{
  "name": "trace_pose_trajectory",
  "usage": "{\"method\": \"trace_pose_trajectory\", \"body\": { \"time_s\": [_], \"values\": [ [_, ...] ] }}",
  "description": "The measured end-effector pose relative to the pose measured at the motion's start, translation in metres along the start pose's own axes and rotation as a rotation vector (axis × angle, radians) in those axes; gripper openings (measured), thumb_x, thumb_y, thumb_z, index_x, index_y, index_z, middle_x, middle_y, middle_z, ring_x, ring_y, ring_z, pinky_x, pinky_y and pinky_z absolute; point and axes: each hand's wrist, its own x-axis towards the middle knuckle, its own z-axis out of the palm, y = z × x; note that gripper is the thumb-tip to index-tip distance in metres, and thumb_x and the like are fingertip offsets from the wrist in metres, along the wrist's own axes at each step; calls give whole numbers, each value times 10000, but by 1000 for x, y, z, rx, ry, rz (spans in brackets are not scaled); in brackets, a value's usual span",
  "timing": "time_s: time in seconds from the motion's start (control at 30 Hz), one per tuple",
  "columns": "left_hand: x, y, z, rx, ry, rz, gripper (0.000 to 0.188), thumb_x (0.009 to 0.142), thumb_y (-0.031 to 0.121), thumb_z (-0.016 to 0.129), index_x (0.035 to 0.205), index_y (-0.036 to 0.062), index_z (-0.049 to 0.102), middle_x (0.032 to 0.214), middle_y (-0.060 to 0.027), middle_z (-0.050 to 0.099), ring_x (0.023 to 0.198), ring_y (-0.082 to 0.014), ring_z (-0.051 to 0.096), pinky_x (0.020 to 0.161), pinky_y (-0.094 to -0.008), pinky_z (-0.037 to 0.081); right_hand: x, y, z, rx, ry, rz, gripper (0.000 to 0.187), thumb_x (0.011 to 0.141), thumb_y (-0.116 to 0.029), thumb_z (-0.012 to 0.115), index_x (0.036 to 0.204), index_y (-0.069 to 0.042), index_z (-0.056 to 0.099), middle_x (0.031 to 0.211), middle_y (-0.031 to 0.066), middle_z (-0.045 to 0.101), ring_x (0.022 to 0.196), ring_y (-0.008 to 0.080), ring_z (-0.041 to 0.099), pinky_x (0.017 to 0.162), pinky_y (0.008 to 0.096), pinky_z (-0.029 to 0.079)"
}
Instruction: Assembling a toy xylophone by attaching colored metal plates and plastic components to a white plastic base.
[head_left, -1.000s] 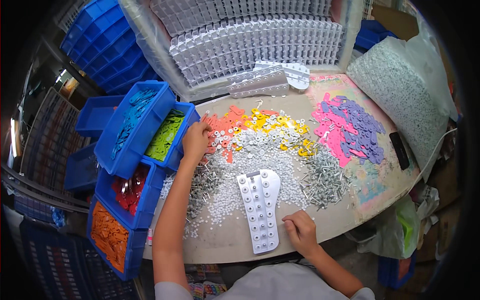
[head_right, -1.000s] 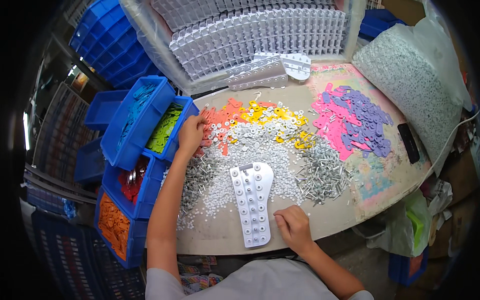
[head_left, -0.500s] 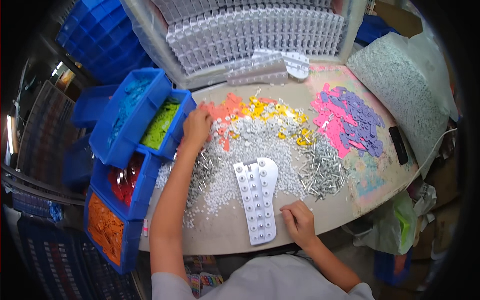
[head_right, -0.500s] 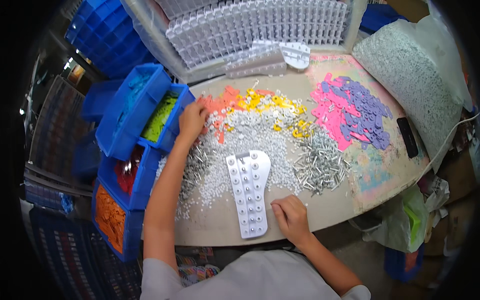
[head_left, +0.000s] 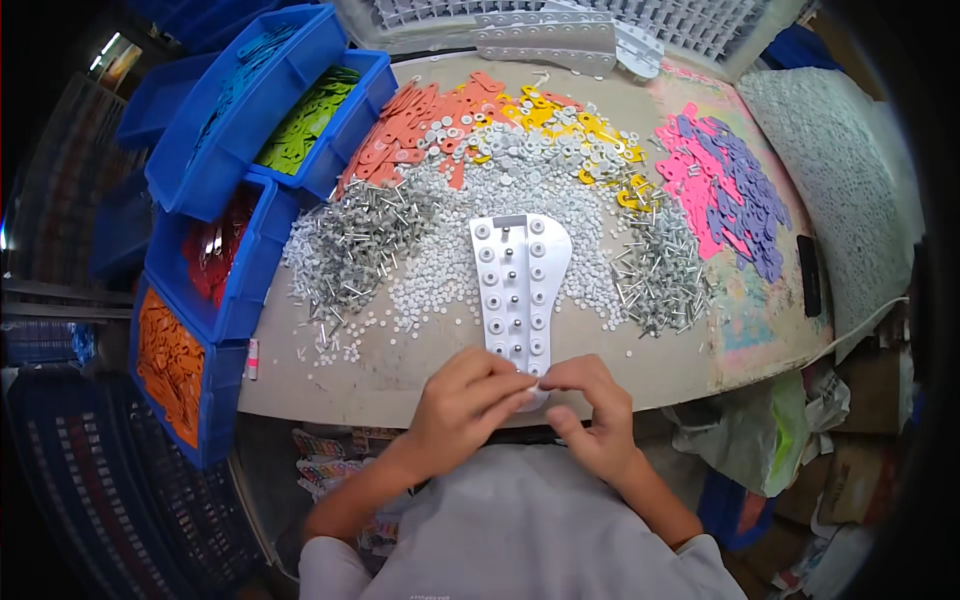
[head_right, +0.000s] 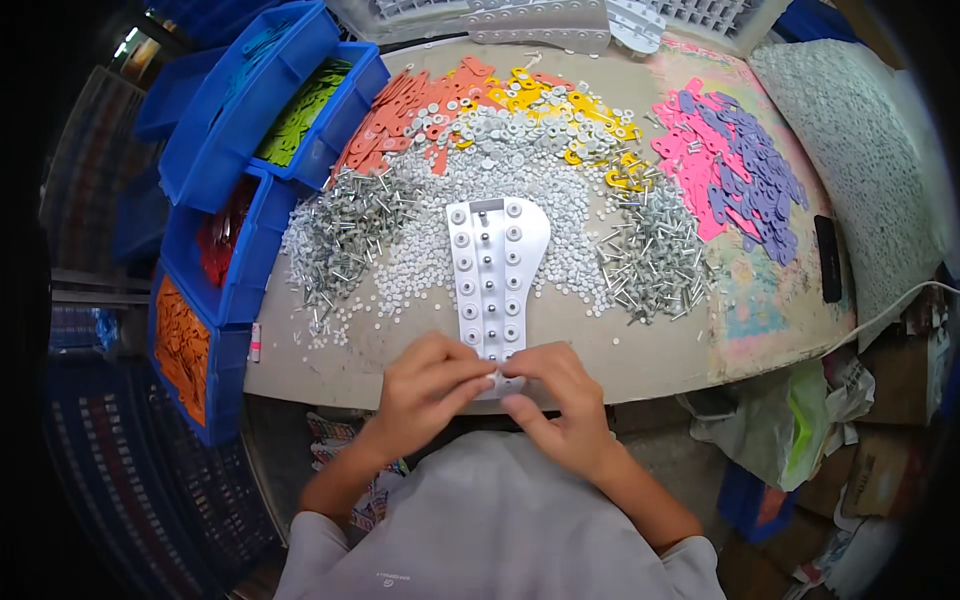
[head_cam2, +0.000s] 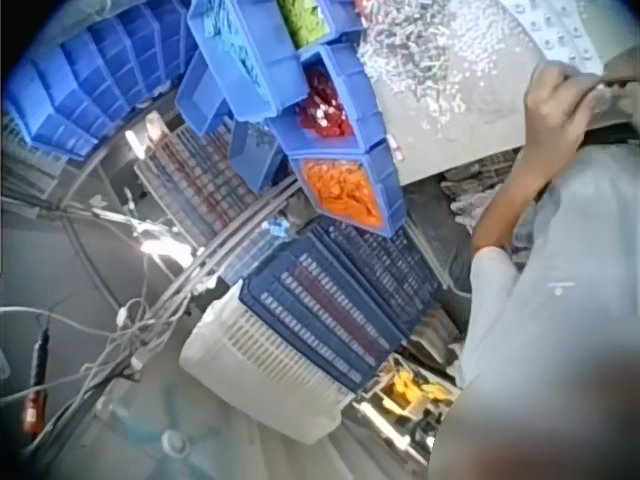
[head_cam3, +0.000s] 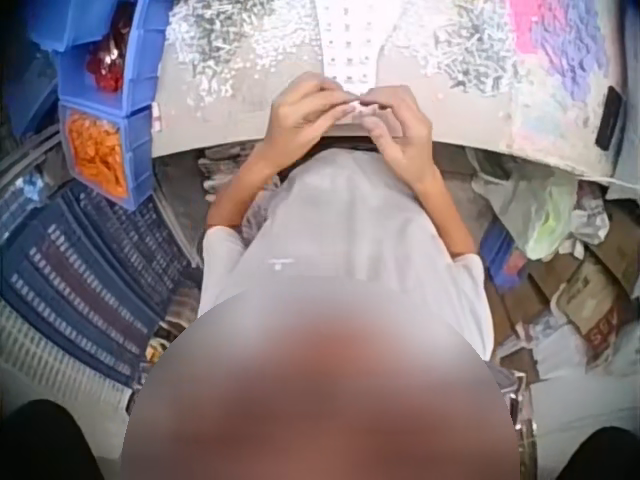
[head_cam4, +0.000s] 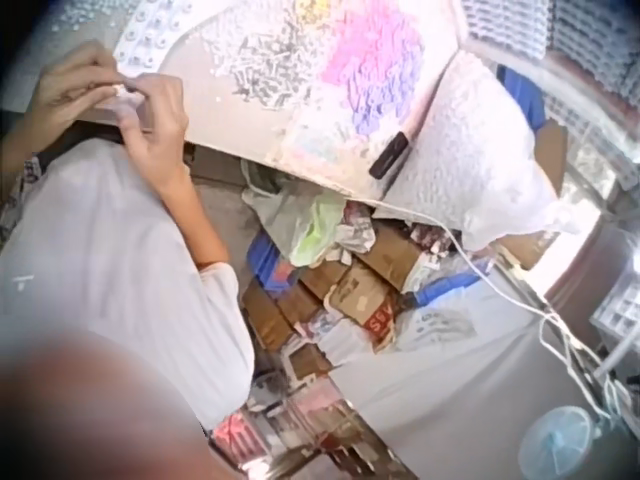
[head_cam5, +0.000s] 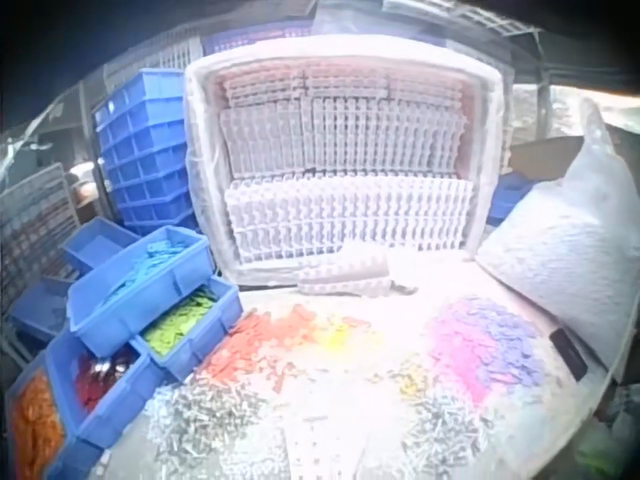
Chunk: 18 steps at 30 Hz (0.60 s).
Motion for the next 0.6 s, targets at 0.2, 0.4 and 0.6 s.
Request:
{"method": "trace_pose_trajectory", "body": {
  "time_s": [0.2,0.4,0.6],
  "values": [
    [-33,4,26,18,152,18,294,783,-52,831,1067,14,793,945,-86,705,829,-238,660,707,-340,524,-4,-5,1,305,-162,438,210,954,-24,731,1137,35,646,1086,85,684,1006,154,646,918,316,515],
    [-41,5,36,131,216,49,311,759,-65,831,1059,4,788,943,-92,695,824,-252,660,707,-345,524,-11,-3,8,557,-93,519,202,952,-13,753,1114,17,635,1081,72,679,1010,132,661,915,292,536],
    [-39,6,32,18,217,-7,294,781,-80,814,1065,-11,787,966,-105,701,840,-243,669,718,-333,531,-13,1,7,674,-78,571,171,1003,-29,699,1149,17,624,1082,50,676,973,98,646,875,250,522]
  ]
}}
